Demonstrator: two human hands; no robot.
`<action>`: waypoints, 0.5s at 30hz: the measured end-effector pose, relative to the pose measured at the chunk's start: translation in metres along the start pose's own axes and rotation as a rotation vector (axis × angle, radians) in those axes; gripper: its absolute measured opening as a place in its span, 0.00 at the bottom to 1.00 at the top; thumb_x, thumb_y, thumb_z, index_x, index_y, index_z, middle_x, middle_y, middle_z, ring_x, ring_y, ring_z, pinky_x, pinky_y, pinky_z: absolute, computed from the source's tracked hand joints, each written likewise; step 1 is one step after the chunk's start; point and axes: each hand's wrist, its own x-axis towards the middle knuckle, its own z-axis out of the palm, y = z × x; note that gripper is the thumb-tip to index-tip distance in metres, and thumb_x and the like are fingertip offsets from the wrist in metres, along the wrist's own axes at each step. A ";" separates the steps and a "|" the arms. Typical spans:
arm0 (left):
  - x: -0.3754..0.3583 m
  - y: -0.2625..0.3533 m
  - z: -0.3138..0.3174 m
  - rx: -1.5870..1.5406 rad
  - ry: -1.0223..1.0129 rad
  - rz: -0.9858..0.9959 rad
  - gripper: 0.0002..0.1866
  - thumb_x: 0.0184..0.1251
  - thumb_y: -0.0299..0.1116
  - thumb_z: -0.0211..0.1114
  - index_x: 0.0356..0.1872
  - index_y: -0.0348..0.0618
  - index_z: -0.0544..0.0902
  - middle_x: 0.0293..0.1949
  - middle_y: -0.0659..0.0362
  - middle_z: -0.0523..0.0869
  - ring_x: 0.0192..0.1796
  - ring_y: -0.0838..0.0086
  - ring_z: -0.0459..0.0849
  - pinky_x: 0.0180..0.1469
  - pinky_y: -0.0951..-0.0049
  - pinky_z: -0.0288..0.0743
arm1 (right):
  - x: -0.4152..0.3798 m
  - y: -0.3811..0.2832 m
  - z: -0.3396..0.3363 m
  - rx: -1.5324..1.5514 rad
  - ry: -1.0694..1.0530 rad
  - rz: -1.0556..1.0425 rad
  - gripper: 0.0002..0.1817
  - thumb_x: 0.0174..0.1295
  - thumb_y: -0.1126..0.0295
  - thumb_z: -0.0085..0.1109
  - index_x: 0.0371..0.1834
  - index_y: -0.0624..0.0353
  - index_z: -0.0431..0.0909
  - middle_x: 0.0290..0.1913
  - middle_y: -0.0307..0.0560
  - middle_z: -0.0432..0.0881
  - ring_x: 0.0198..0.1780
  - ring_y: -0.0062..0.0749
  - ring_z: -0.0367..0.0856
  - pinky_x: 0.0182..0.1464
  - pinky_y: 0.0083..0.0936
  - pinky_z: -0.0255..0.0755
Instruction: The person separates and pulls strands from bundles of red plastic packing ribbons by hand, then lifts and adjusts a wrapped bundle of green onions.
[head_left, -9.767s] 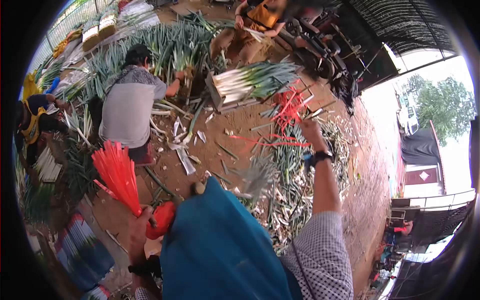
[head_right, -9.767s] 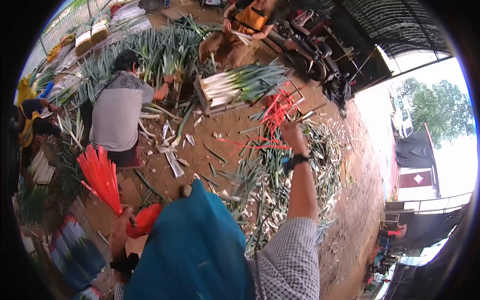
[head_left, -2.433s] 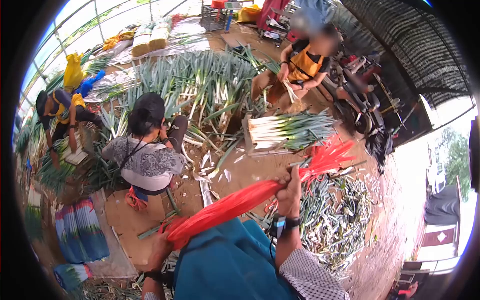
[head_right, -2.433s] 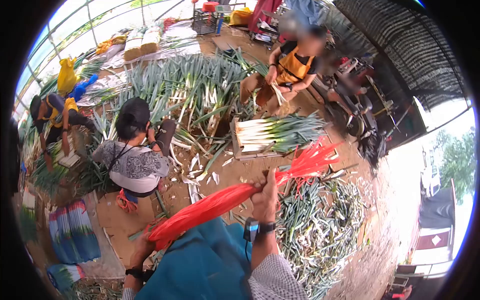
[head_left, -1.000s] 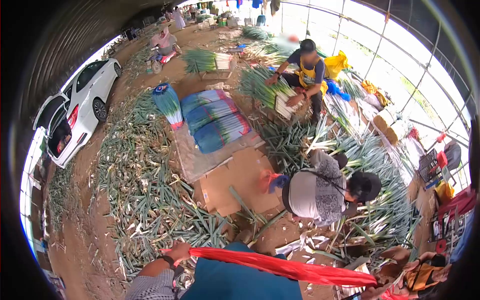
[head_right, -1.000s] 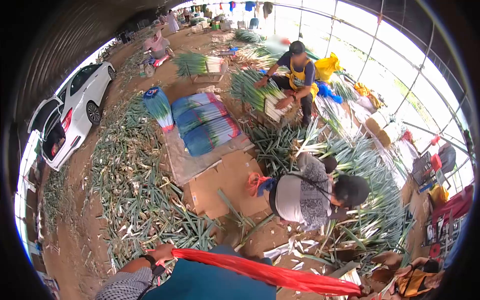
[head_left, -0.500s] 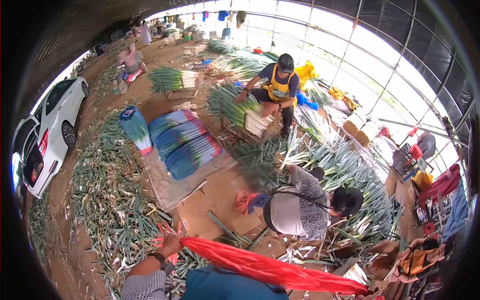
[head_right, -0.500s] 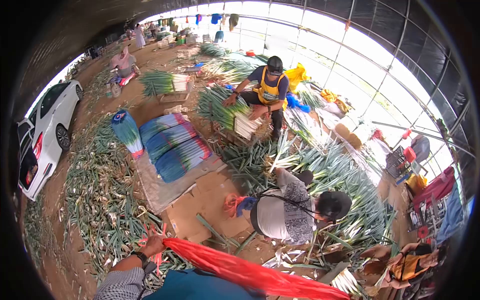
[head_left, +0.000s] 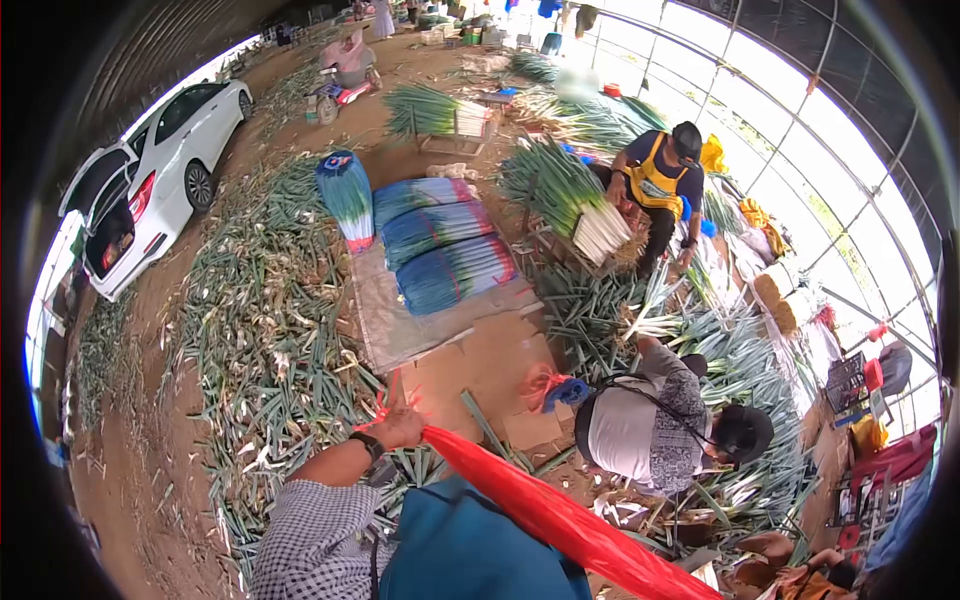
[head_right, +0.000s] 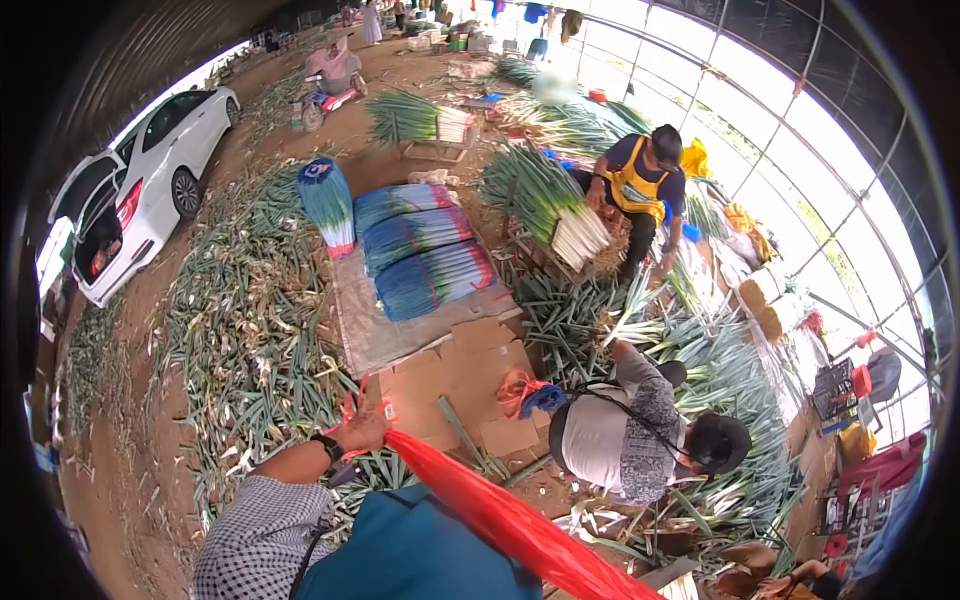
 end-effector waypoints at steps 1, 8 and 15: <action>-0.013 -0.004 0.001 0.049 -0.054 -0.024 0.09 0.54 0.43 0.61 0.30 0.54 0.86 0.31 0.52 0.86 0.44 0.56 0.85 0.57 0.35 0.54 | -0.001 0.001 0.002 -0.006 0.000 -0.002 0.19 0.69 0.52 0.53 0.46 0.58 0.72 0.34 0.41 0.80 0.35 0.29 0.78 0.41 0.30 0.74; -0.083 -0.012 0.023 -0.094 -0.237 -0.269 0.13 0.55 0.50 0.62 0.35 0.59 0.85 0.36 0.57 0.87 0.50 0.60 0.84 0.69 0.36 0.43 | -0.002 0.004 0.016 -0.055 -0.049 0.024 0.19 0.69 0.52 0.53 0.44 0.58 0.73 0.32 0.41 0.80 0.33 0.28 0.78 0.39 0.29 0.74; -0.079 -0.007 0.013 -0.389 -0.018 -0.363 0.11 0.54 0.40 0.68 0.38 0.52 0.83 0.37 0.52 0.86 0.47 0.57 0.84 0.58 0.44 0.62 | -0.007 0.005 0.014 -0.122 -0.027 0.038 0.18 0.68 0.52 0.54 0.43 0.57 0.73 0.31 0.40 0.80 0.32 0.27 0.78 0.37 0.28 0.74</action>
